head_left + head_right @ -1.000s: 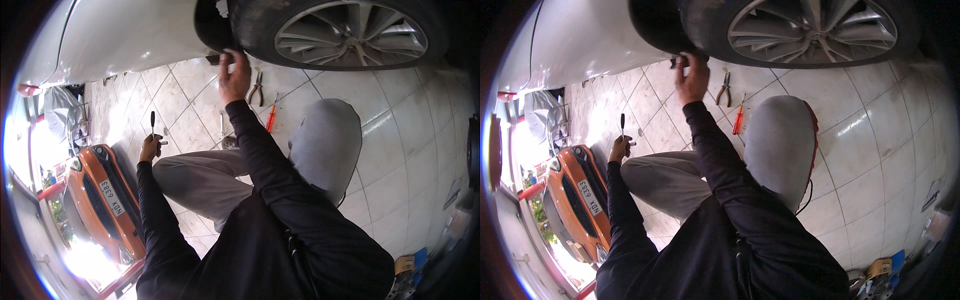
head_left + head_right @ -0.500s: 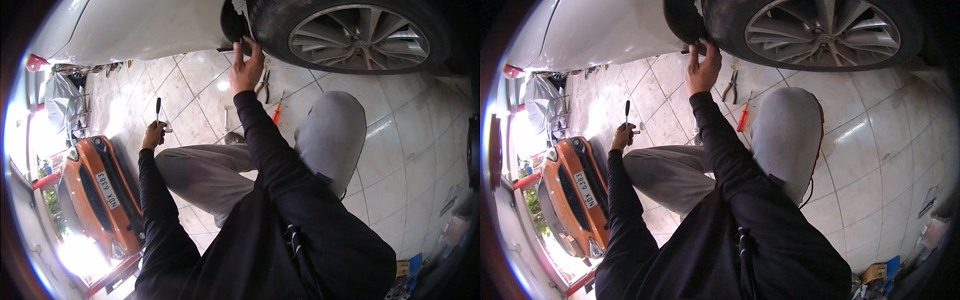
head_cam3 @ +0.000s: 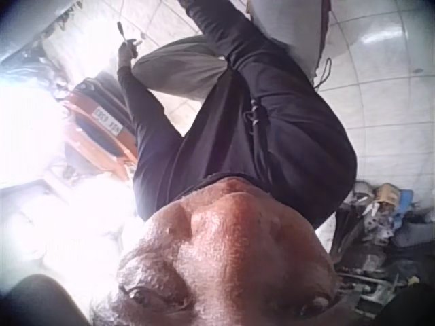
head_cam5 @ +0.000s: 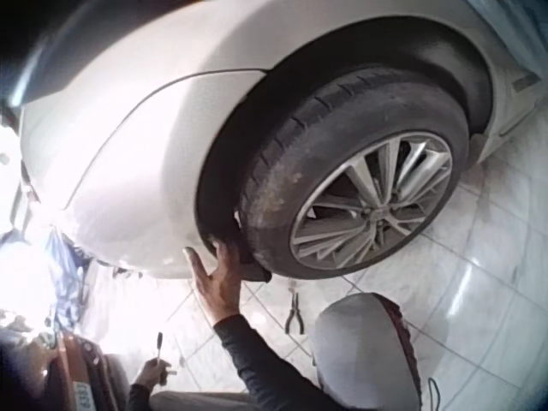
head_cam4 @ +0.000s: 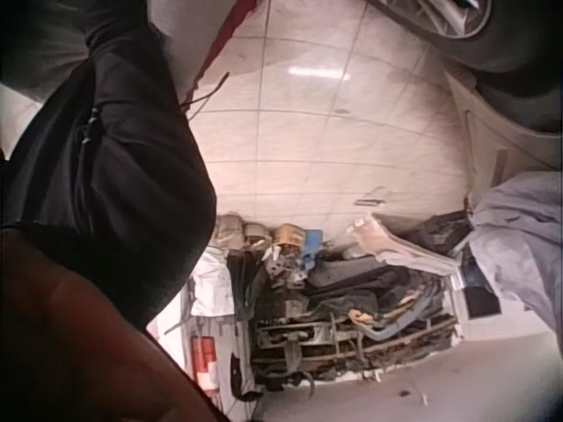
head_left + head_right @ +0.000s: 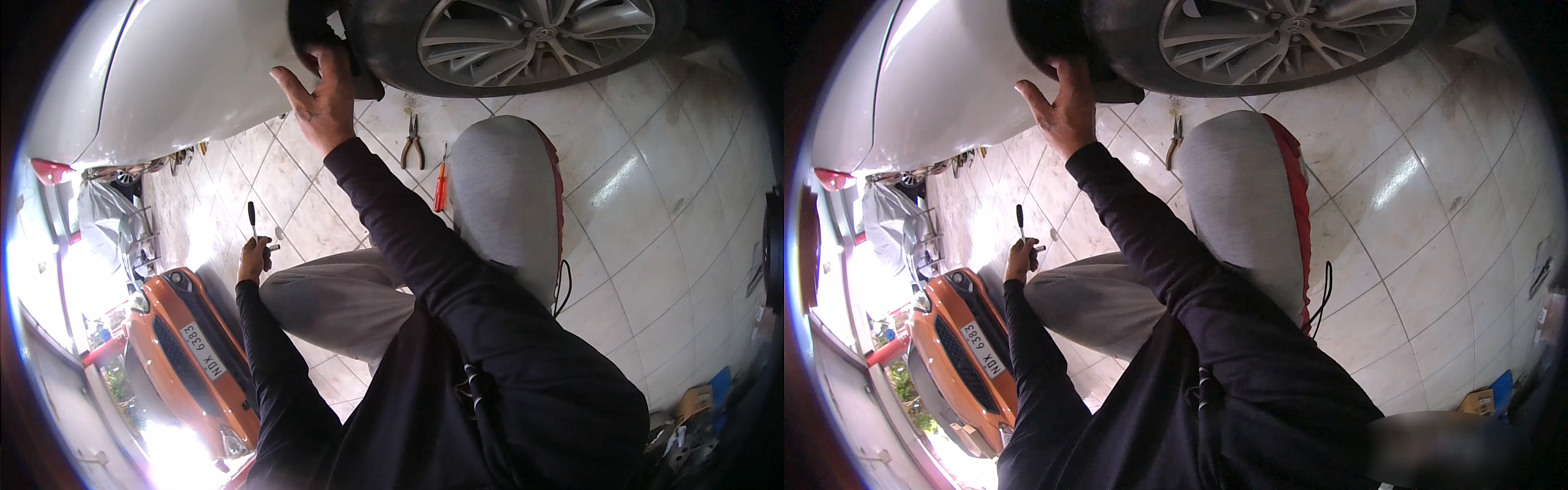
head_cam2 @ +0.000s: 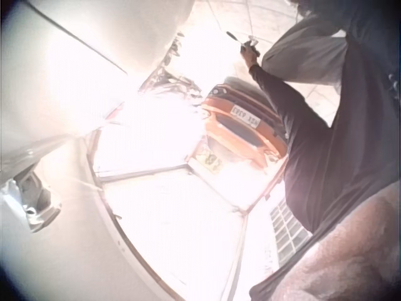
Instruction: The person kneels beside a white car and uses a screwdriver and pliers to pry and adjust the rear bumper near the wheel arch. They repeatedly insert tools into the bumper gap, pull at clips, and reposition the bumper edge.
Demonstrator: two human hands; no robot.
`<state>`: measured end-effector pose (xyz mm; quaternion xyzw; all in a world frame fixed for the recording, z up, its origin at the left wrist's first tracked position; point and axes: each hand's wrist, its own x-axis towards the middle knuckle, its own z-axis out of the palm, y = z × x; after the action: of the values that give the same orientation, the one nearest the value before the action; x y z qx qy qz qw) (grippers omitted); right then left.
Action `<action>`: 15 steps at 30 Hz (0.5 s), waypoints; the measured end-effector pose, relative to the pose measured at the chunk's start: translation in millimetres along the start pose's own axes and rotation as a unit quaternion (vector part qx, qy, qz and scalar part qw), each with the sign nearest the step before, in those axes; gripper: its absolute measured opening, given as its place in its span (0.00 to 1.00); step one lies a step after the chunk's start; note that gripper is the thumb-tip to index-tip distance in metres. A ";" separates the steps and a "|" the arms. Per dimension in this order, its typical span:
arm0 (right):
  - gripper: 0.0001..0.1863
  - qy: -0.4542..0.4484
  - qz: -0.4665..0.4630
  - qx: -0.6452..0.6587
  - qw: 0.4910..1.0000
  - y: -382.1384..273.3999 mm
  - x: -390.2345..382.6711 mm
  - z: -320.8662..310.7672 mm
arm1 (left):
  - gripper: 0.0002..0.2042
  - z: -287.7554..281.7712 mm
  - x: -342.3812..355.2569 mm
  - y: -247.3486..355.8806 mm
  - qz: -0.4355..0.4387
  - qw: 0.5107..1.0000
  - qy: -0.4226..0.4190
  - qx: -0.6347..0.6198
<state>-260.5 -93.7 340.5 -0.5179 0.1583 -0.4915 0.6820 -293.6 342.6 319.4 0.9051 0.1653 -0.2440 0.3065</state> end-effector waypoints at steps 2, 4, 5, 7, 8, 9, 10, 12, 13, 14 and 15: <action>0.24 -0.020 0.046 0.040 0.998 -1.7 3.9 -5.1 | 0.12 3.2 -0.2 0.7 -0.010 1.000 -0.003 -0.006; 0.23 -0.012 0.047 0.089 0.995 0.4 8.2 -5.1 | 0.12 -1.6 1.2 1.2 -0.012 1.000 -0.004 0.003; 0.22 -0.008 0.048 0.113 0.992 1.5 9.3 -5.9 | 0.12 -2.1 2.4 0.8 -0.013 1.000 -0.005 0.006; 0.21 -0.004 0.048 0.120 0.992 2.9 7.3 -3.0 | 0.12 -0.3 5.5 3.5 -0.013 1.000 -0.002 0.024; 0.20 -0.002 0.048 0.123 0.991 3.6 5.0 -1.6 | 0.12 0.6 4.5 2.5 -0.025 1.000 0.000 0.017; 0.20 -0.011 0.059 0.117 0.991 1.0 5.4 -3.0 | 0.13 1.7 3.9 1.0 -0.038 0.999 0.003 0.008; 0.19 -0.022 0.070 0.114 0.991 -5.1 5.7 -7.2 | 0.13 0.5 4.3 2.1 -0.033 0.999 0.002 0.005; 0.18 -0.023 0.086 0.103 0.991 -0.3 8.4 -4.3 | 0.12 0.1 13.3 16.7 0.000 0.999 0.003 0.033; 0.18 -0.013 0.082 0.111 0.990 -1.1 6.1 -1.6 | 0.12 0.7 11.4 16.6 0.007 0.999 0.005 0.043; 0.18 -0.004 0.079 0.120 0.990 -1.6 2.0 0.9 | 0.12 -3.0 10.5 17.6 0.016 0.999 0.008 0.049; 0.17 -0.001 0.077 0.131 0.988 -5.7 -0.7 3.9 | 0.12 -9.0 9.0 13.5 0.016 0.999 0.024 0.024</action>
<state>-260.9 -90.9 346.8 -0.4108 0.1315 -0.4538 0.7798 -277.0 339.5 327.1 0.9205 0.1525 -0.2210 0.2840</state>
